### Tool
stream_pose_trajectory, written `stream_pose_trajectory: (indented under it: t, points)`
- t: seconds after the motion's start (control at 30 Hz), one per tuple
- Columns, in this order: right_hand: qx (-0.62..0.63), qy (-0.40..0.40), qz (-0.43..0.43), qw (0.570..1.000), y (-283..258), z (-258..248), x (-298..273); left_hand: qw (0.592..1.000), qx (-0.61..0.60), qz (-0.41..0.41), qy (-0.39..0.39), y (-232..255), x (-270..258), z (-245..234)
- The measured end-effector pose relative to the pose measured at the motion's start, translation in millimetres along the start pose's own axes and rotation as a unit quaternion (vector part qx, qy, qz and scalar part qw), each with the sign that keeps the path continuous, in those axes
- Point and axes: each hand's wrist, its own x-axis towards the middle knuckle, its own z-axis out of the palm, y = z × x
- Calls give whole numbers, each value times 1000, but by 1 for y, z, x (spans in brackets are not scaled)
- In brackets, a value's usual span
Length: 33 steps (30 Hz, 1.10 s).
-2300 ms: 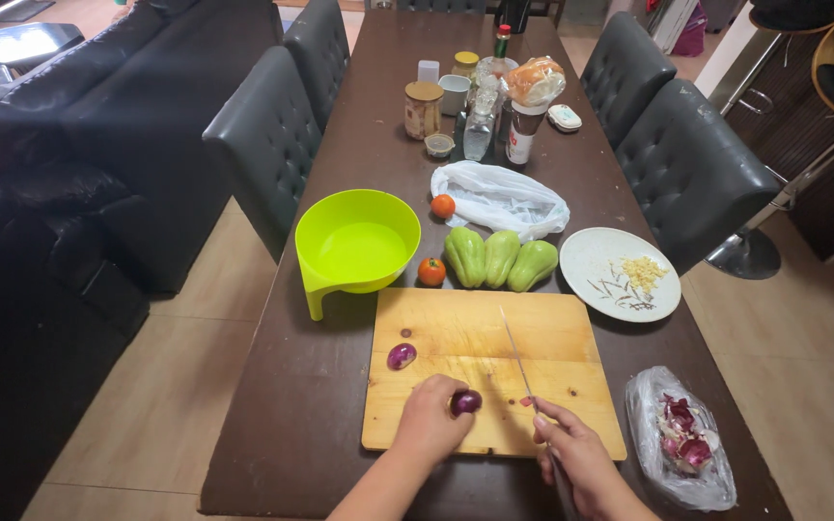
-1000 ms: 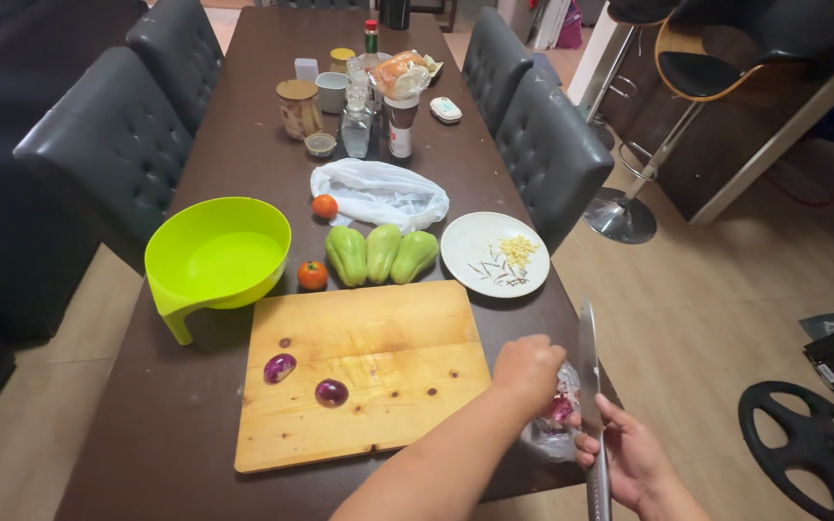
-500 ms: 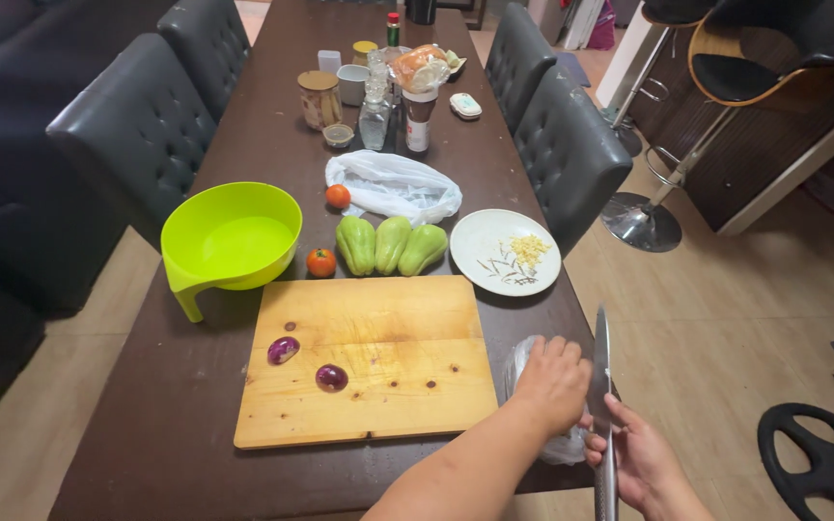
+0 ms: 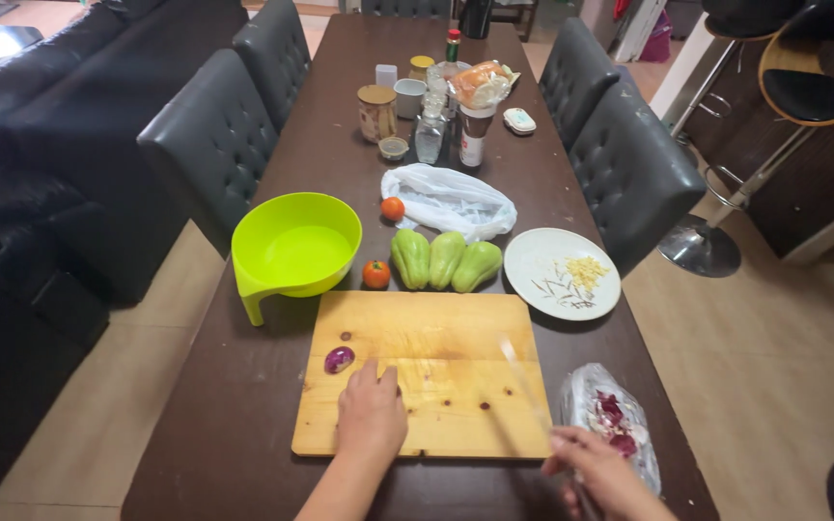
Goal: The recorder is chopping red onions on a wooden cutting board on a dining table.
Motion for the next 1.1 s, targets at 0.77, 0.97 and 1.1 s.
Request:
stream_pose_trajectory:
  t: [0.77,0.97,1.1]
  points:
    - [-483,54,-356,798,4,80,40,981,-101,166,-16,-27,82,-41]
    - [-610,85,-249,747,-33,112,5,889,50,391,-231,-10,106,-15]
    - [-622,108,-317,708,-46,118,5,826,149,406,-362,-16,116,47]
